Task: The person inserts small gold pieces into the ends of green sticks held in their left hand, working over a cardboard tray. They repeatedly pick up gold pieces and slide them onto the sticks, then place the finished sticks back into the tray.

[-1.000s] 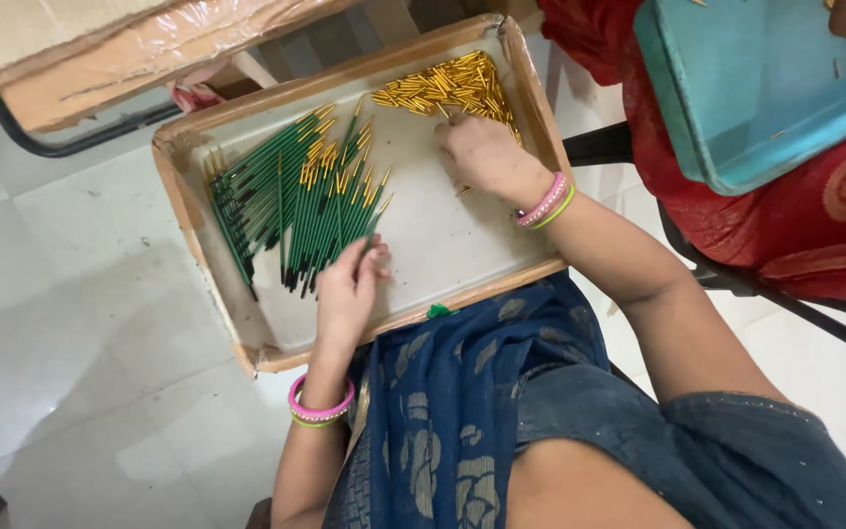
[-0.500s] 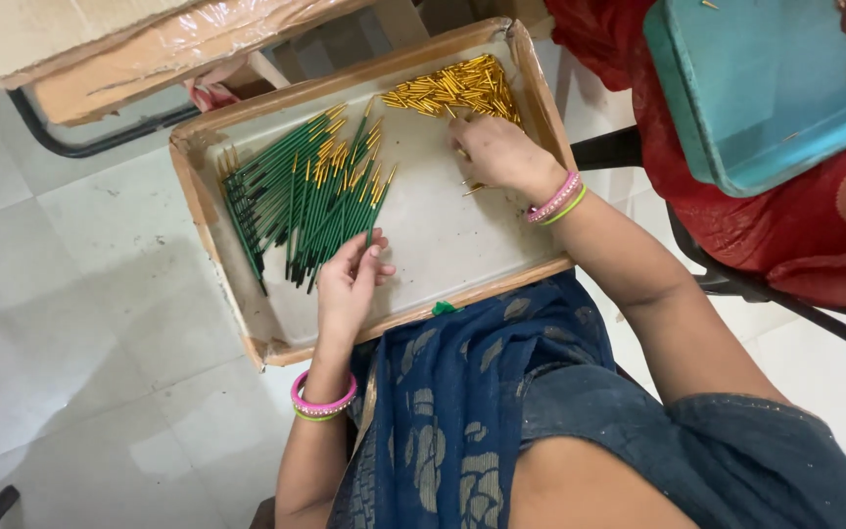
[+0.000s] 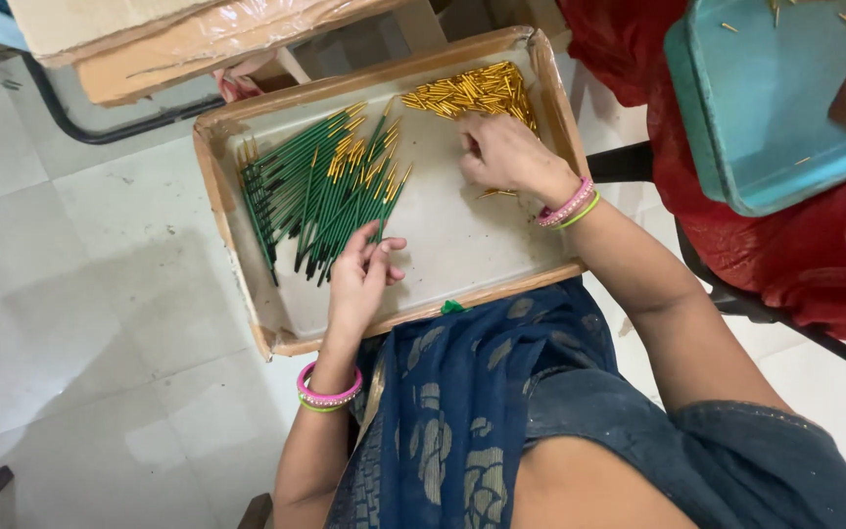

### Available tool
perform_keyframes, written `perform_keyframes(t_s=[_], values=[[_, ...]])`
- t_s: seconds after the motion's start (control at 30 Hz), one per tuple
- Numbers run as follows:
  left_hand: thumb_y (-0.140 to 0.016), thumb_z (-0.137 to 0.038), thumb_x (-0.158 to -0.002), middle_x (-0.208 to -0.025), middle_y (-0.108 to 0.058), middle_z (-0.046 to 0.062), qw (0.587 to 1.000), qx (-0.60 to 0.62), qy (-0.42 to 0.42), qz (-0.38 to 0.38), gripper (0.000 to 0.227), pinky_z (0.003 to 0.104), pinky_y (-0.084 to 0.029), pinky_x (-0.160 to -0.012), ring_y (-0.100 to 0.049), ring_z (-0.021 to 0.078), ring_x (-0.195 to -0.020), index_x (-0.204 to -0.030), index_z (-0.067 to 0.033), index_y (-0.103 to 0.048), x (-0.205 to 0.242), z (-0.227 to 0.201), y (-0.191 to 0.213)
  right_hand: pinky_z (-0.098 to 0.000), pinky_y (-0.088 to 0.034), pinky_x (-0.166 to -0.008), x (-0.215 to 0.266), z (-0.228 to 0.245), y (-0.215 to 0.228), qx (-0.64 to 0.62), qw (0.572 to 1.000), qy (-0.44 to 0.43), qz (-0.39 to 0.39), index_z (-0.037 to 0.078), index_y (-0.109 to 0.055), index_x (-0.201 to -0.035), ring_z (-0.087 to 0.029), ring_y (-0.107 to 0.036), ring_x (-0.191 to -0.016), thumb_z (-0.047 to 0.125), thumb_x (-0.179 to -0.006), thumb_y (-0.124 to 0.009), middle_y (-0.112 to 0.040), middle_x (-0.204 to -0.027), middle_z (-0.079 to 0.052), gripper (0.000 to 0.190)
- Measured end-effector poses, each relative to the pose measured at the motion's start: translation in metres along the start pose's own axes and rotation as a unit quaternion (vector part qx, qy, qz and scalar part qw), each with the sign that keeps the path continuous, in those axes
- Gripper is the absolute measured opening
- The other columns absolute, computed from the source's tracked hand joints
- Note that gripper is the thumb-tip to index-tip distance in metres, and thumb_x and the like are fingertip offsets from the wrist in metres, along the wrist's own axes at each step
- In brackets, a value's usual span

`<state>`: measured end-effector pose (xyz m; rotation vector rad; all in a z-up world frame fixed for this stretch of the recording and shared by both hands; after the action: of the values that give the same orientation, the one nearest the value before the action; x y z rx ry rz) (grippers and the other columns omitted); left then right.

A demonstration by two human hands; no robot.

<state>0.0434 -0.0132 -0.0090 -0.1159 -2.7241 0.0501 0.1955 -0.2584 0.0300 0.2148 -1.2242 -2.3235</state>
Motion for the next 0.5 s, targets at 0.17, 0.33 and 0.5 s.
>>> perform_keyframes(t_s=[0.17, 0.33, 0.5], values=[[-0.054, -0.011, -0.106, -0.107, -0.078, 0.009, 0.999, 0.029, -0.006, -0.027, 0.029, 0.02, -0.05, -0.055, -0.058, 0.0054, -0.058, -0.128, 0.0063, -0.047, -0.002, 0.008, 0.003, -0.0361, -0.052, -0.069, 0.002, -0.002, -0.008, -0.193, 0.981, 0.009, -0.024, -0.001, -0.062, -0.096, -0.022, -0.063, -0.075, 0.008, -0.091, -0.063, -0.066, -0.083, -0.012, 0.01], [-0.057, -0.009, -0.106, -0.103, -0.078, 0.01, 0.997, 0.073, -0.022, -0.014, 0.023, 0.019, -0.044, -0.052, -0.05, 0.0028, -0.056, -0.124, 0.0054, -0.058, 0.001, 0.008, 0.002, -0.0237, -0.055, -0.081, 0.004, 0.005, -0.037, -0.501, 0.862, -0.038, 0.071, 0.001, -0.073, -0.115, -0.006, -0.064, -0.088, 0.013, -0.1, -0.073, -0.071, -0.097, -0.001, 0.02], [-0.061, -0.011, -0.104, -0.098, -0.077, 0.006, 0.995, 0.081, -0.053, -0.014, 0.024, 0.017, -0.041, -0.051, -0.047, 0.0004, -0.057, -0.124, 0.0022, -0.068, 0.006, -0.007, 0.0, -0.0274, -0.06, -0.095, 0.008, 0.027, -0.05, -0.605, 0.782, -0.078, 0.129, 0.0, -0.07, -0.121, -0.013, -0.073, -0.102, 0.013, -0.101, -0.065, -0.076, -0.111, -0.007, 0.024]])
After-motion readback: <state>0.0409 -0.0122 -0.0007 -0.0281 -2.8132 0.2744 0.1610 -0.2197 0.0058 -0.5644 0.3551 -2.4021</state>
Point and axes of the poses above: each hand's wrist, its own x-axis away from the middle knuckle, its own y-axis out of the back of the hand, z = x × y, the point moved 4 cm from there along -x, towards the middle knuckle
